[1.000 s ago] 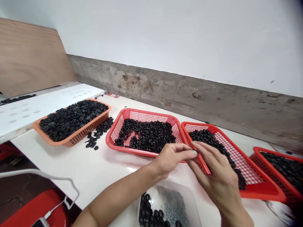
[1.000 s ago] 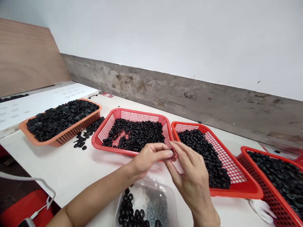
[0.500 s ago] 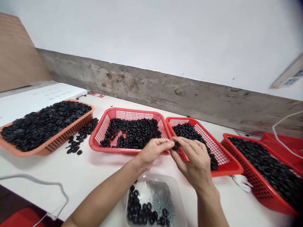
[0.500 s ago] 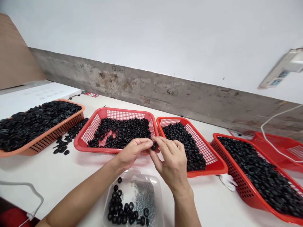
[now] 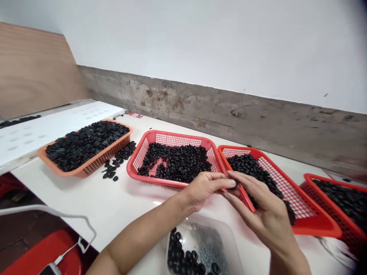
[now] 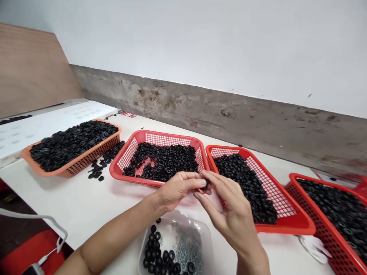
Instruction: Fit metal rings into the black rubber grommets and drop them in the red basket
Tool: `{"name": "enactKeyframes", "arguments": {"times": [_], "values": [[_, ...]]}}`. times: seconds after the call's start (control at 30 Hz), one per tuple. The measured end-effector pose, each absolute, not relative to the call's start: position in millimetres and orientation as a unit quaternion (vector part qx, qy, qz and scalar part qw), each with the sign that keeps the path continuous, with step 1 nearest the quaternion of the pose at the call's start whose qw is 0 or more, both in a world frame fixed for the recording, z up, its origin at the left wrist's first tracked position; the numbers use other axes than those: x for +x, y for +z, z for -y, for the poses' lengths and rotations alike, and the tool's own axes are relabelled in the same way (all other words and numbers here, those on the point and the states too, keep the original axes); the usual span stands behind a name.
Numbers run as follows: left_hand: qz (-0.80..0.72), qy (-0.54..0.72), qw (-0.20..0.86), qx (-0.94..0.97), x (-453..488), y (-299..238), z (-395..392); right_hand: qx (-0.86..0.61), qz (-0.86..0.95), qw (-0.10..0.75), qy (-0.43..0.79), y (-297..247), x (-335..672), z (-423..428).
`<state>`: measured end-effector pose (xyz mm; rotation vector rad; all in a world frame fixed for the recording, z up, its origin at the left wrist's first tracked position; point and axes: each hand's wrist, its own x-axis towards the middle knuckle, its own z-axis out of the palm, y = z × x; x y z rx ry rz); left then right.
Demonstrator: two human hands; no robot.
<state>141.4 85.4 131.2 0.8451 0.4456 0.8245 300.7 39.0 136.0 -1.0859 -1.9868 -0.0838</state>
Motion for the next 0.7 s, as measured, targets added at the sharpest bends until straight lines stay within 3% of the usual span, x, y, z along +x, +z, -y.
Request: {"name": "enactKeyframes", "arguments": {"times": [0.13, 0.43, 0.57, 0.7], "values": [[-0.228, 0.399, 0.783, 0.42, 140, 131, -86, -0.443, 0.754, 0.473, 0.107, 132, 308, -38], [-0.225, 0.382, 0.756, 0.481, 137, 134, -82, -0.415, 0.697, 0.528, 0.251, 127, 316, -43], [-0.227, 0.405, 0.743, 0.483, 140, 133, -83, -0.427, 0.718, 0.505, 0.217, 132, 315, -43], [-0.234, 0.428, 0.733, 0.475, 142, 131, -85, -0.463, 0.762, 0.449, 0.055, 135, 308, -42]]}}
